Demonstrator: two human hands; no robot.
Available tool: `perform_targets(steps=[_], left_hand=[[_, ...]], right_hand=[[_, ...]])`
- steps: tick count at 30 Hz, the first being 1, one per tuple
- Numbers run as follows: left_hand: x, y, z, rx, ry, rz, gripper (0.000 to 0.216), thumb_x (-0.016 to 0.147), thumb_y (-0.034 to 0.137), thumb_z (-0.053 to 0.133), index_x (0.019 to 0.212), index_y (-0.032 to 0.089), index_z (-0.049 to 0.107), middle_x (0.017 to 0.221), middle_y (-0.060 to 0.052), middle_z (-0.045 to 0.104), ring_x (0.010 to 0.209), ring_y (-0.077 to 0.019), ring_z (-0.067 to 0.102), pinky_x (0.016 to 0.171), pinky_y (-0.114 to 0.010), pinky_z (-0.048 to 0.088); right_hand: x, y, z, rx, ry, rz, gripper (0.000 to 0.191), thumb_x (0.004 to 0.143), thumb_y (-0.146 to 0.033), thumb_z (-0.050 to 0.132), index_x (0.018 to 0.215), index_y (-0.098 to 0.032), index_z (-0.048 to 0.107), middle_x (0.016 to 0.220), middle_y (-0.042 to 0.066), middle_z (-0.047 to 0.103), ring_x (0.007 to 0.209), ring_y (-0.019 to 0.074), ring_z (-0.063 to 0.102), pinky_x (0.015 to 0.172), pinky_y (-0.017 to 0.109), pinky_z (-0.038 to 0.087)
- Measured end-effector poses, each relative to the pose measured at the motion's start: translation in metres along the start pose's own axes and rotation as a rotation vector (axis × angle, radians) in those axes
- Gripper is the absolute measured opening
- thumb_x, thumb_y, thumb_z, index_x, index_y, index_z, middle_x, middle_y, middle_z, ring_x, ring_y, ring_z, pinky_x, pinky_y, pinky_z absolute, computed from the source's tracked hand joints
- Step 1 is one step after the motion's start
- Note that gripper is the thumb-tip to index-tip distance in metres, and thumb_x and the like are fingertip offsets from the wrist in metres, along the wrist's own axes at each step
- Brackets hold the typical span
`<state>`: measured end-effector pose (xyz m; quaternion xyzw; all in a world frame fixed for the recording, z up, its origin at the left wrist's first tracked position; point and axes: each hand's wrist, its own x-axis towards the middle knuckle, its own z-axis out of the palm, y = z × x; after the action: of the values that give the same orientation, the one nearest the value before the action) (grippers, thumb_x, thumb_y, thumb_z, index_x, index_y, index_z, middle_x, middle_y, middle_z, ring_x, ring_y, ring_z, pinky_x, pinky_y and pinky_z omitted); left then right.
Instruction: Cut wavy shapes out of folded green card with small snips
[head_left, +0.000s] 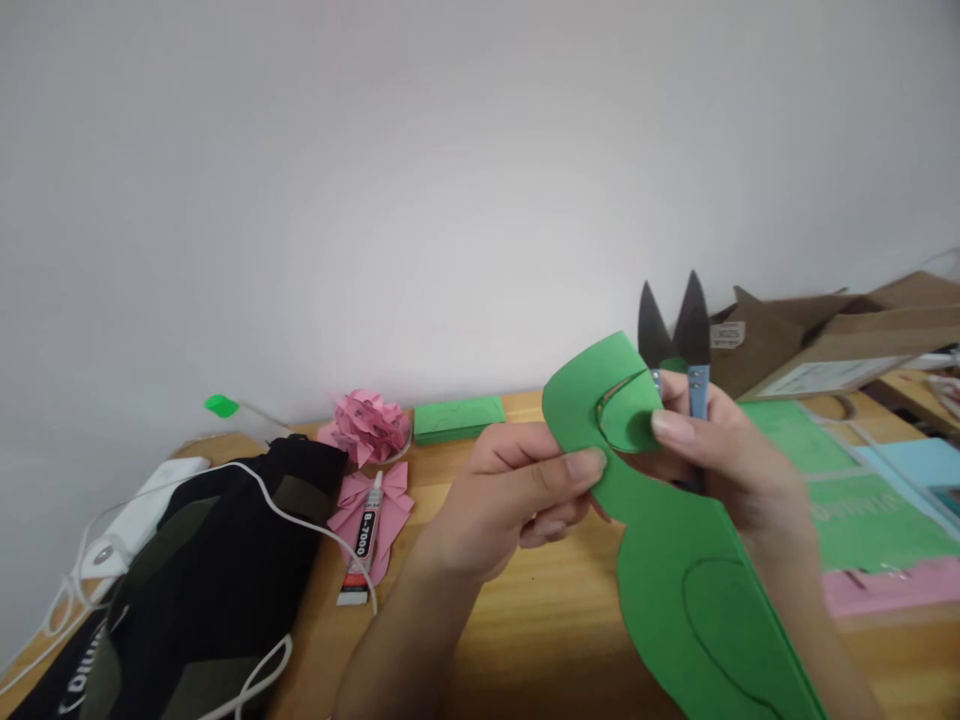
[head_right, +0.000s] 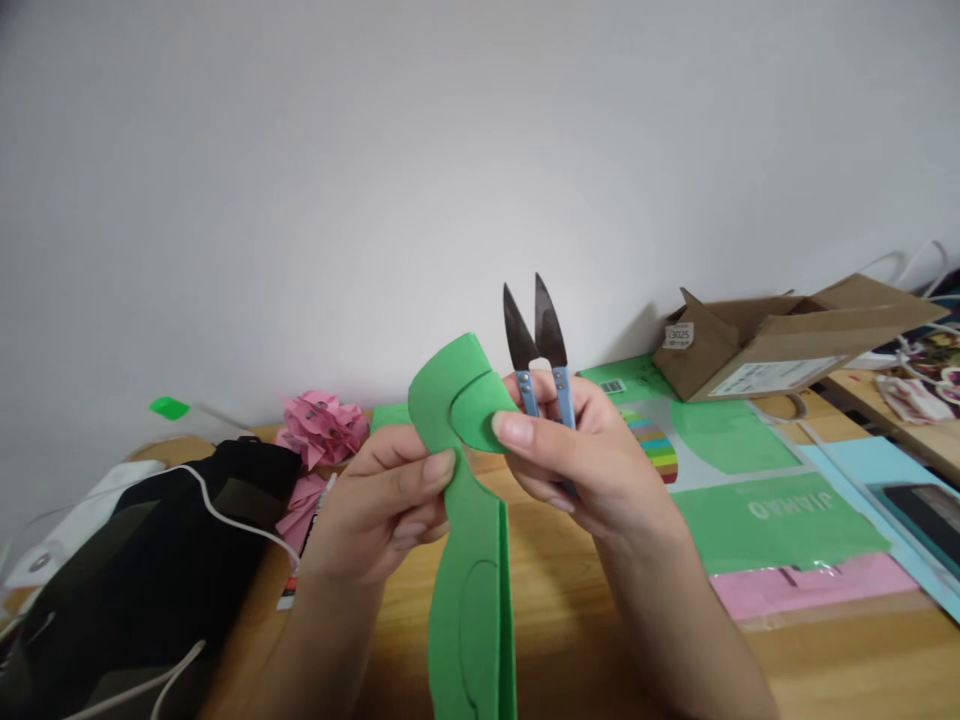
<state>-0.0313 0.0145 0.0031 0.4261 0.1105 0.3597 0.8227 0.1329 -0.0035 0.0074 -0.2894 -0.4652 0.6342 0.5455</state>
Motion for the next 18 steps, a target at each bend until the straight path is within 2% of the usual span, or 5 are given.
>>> perform_targets(steps=[3, 6, 9, 12, 18], left_hand=[[-0.001, 0.000, 0.002, 0.080, 0.051, 0.022, 0.028, 0.084, 0.034, 0.071, 0.065, 0.014, 0.062, 0.043, 0.008, 0.035, 0.036, -0.0018, 0.022, 0.036, -0.020, 0.012], [-0.002, 0.000, 0.003, 0.178, 0.089, 0.042, 0.028, 0.084, 0.036, 0.070, 0.067, 0.015, 0.063, 0.044, 0.008, 0.037, 0.038, -0.0027, 0.024, 0.038, -0.021, 0.015], [-0.003, -0.001, 0.004, 0.272, 0.121, 0.071, 0.034, 0.085, 0.037, 0.069, 0.061, 0.016, 0.056, 0.045, 0.008, 0.037, 0.040, -0.0034, 0.026, 0.040, -0.022, 0.019], [-0.003, -0.002, 0.004, 0.339, 0.139, 0.089, 0.042, 0.085, 0.039, 0.068, 0.056, 0.016, 0.048, 0.045, 0.008, 0.036, 0.041, -0.0036, 0.026, 0.041, -0.022, 0.021], [-0.003, 0.000, 0.004, 0.349, 0.139, 0.082, 0.046, 0.084, 0.041, 0.069, 0.054, 0.017, 0.044, 0.044, 0.007, 0.035, 0.041, -0.0037, 0.026, 0.041, -0.022, 0.021]], right_hand=[[-0.002, 0.001, 0.006, -0.053, 0.084, -0.040, 0.040, 0.075, -0.042, 0.079, 0.062, -0.022, 0.047, 0.047, -0.010, 0.030, 0.036, 0.0048, 0.020, 0.035, 0.022, 0.013], [-0.003, 0.002, 0.011, -0.099, 0.154, -0.099, 0.035, 0.075, -0.037, 0.080, 0.060, -0.021, 0.054, 0.049, -0.007, 0.044, 0.039, 0.0063, 0.035, 0.036, 0.020, 0.026], [-0.004, 0.000, 0.016, -0.122, 0.202, -0.131, 0.026, 0.074, -0.029, 0.082, 0.060, -0.020, 0.062, 0.052, -0.004, 0.053, 0.045, 0.0080, 0.047, 0.041, 0.019, 0.037], [-0.003, -0.006, 0.021, -0.141, 0.270, -0.089, 0.022, 0.067, -0.021, 0.085, 0.057, -0.020, 0.066, 0.052, -0.004, 0.056, 0.045, 0.0077, 0.048, 0.041, 0.018, 0.038], [-0.004, -0.012, 0.026, -0.167, 0.323, -0.074, 0.022, 0.061, -0.014, 0.085, 0.052, -0.020, 0.066, 0.050, -0.005, 0.054, 0.045, 0.0073, 0.046, 0.040, 0.016, 0.037]])
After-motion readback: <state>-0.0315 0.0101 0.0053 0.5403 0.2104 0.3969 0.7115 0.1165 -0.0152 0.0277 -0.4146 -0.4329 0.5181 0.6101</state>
